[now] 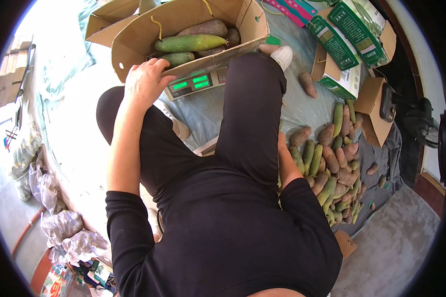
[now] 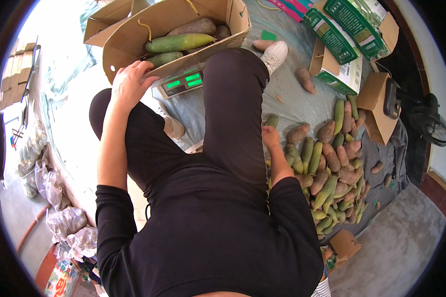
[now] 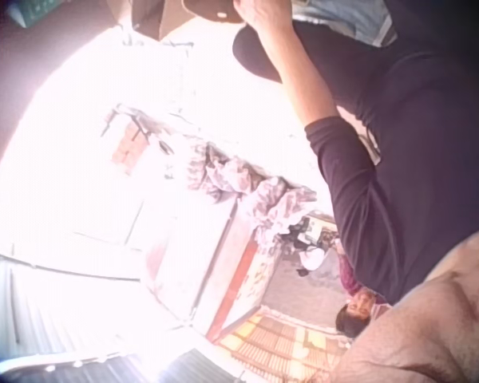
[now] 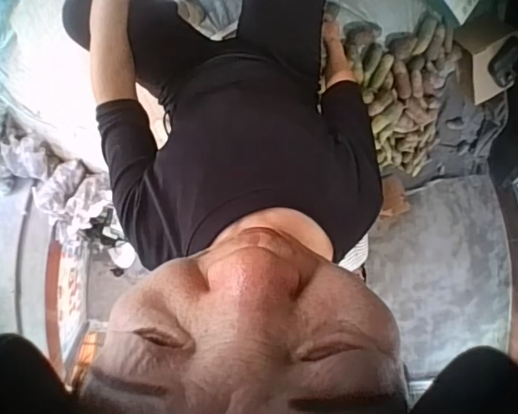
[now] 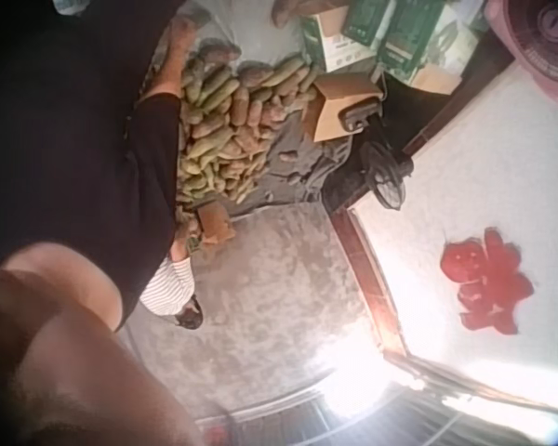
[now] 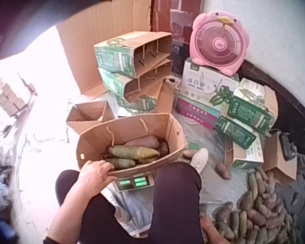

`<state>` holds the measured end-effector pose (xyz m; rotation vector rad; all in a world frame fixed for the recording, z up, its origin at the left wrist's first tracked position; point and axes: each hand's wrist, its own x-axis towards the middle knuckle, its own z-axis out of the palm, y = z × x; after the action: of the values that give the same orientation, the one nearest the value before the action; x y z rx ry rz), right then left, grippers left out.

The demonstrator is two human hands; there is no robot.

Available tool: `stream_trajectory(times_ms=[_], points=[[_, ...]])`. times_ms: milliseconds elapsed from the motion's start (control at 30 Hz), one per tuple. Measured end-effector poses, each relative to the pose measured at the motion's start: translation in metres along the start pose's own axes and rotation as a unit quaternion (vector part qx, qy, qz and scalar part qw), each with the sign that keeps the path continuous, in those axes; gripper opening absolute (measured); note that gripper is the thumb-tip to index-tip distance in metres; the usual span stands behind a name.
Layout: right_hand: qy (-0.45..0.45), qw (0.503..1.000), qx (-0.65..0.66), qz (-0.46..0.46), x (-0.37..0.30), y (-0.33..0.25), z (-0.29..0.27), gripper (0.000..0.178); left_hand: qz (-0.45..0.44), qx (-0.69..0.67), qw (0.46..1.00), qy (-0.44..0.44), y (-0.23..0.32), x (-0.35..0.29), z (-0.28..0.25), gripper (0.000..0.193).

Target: Sort and package produce (mangos/yams) into cardboard boxes after weighing them.

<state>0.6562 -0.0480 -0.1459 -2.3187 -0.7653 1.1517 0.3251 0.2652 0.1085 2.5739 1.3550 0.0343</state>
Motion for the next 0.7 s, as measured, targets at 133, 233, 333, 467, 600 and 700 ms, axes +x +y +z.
stream_trajectory(times_ms=[133, 233, 333, 467, 600, 700], points=[[0.003, 1.0, -0.02, 0.0, 0.004, 0.016, 0.002, 0.019, 0.004, 0.0, 1.0, 0.003, 0.0, 0.001, 0.002, 0.03], [0.002, 0.999, 0.01, 0.03, 0.007, 0.016, 0.005, 0.02, 0.013, 0.004, 1.0, 0.012, -0.002, -0.001, 0.002, 0.03], [0.043, 0.997, -0.053, 0.019, 0.002, 0.02, 0.0, 0.025, 0.031, 0.001, 0.999, 0.022, -0.001, 0.0, 0.002, 0.029], [0.12, 0.985, -0.054, 0.111, 0.017, 0.053, 0.002, 0.038, 0.012, 0.005, 1.0, 0.009, 0.001, 0.002, 0.002, 0.031], [0.126, 0.974, -0.031, 0.185, 0.024, 0.061, 0.009, 0.063, 0.015, -0.014, 1.0, 0.023, 0.001, 0.004, 0.003, 0.028], [0.124, 0.966, 0.06, 0.219, 0.025, 0.068, 0.019, 0.064, 0.022, -0.012, 0.999, 0.023, 0.002, 0.007, 0.006, 0.027]])
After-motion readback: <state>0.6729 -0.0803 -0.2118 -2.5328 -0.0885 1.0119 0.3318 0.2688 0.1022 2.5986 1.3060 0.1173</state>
